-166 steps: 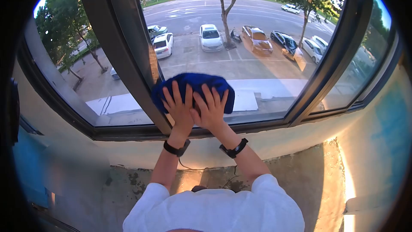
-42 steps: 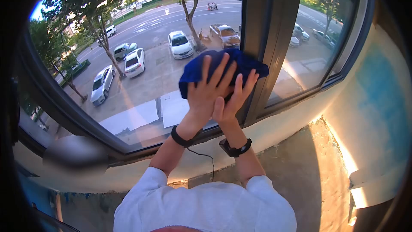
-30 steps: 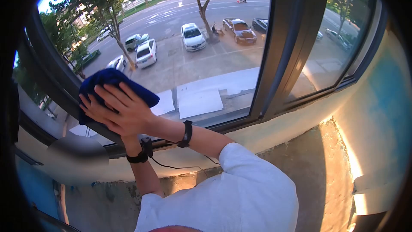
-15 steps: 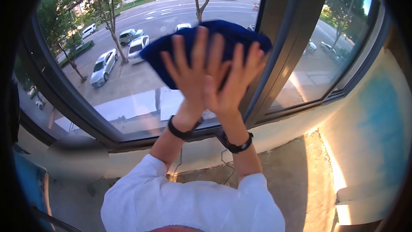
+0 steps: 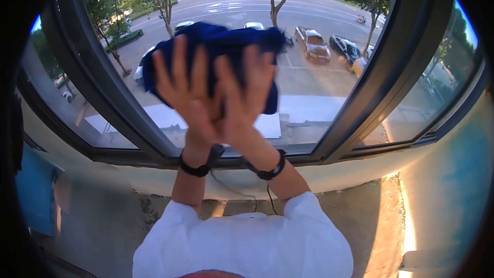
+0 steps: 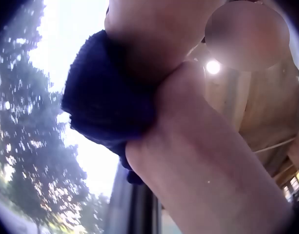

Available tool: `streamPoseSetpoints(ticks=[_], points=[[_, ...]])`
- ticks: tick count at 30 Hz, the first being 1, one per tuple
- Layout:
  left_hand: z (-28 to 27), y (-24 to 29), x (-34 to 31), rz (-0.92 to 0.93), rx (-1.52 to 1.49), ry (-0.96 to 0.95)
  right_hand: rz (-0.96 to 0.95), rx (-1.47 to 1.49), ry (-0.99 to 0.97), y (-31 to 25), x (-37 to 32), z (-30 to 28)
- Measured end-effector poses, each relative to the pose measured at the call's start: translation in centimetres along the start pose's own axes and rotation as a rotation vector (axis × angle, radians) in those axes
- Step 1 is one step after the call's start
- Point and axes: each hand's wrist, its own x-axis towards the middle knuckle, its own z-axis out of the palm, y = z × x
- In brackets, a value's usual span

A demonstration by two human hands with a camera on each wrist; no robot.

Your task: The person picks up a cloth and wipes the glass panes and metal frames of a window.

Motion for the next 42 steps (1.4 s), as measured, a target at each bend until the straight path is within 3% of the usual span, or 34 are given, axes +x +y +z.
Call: streamPoseSetpoints(ticks=[3, 4, 8, 11, 13, 15, 17, 20, 23, 27, 29, 31, 35, 39, 42], points=[[-3.2, -10.3, -3.0, 0.039, 0.232, 0.078, -0.019, 0.096, -0.113, -6.0, -2.1, 6.3], [-4.5, -12.0, -3.9, -0.035, 0.282, 0.097, -0.015, 0.166, -0.091, -8.0, -2.6, 8.2], [-3.9, -11.4, -4.9, -0.036, 0.367, 0.112, -0.117, 0.216, -0.206, -11.9, -6.4, 12.2], [-2.7, -10.4, -5.3, -0.068, 0.385, 0.116, -0.053, 0.177, -0.148, -10.9, -4.7, 10.0], [-1.6, -9.2, -5.4, -0.099, 0.382, 0.111, -0.040, 0.201, -0.216, -7.6, -3.9, 7.4], [-0.6, -7.6, -5.5, -0.134, 0.379, 0.109, 0.018, 0.125, -0.155, -4.6, -2.2, 3.9], [0.4, -0.4, -2.1, -0.161, 0.241, 0.040, -0.014, 0.042, -0.003, -0.5, -1.1, 0.7], [4.1, 7.5, -1.4, -0.050, 0.143, -0.046, 0.013, -0.063, 0.055, 4.8, -0.2, -6.0], [8.5, 14.6, -2.9, 0.148, 0.025, -0.046, 0.192, -0.197, 0.096, 9.0, -2.5, -12.6], [9.2, 17.5, -3.9, 0.200, -0.170, -0.147, 0.282, -0.147, 0.170, 9.7, -3.7, -14.9], [8.7, 15.7, -3.5, 0.191, -0.106, -0.115, 0.329, -0.115, 0.167, 9.1, -3.6, -13.6], [6.5, 12.2, -2.3, 0.109, -0.051, -0.051, 0.213, -0.099, 0.093, 7.6, -2.4, -10.5], [1.2, 1.7, -1.1, -0.042, 0.105, 0.002, 0.030, -0.024, 0.020, 1.1, -0.6, -1.5], [-3.7, -9.9, -3.9, -0.050, 0.302, 0.123, -0.018, 0.132, -0.121, -6.7, -3.0, 7.2], [-5.6, -13.5, -5.4, -0.106, 0.413, 0.108, -0.069, 0.211, -0.189, -9.6, -4.3, 10.1]])
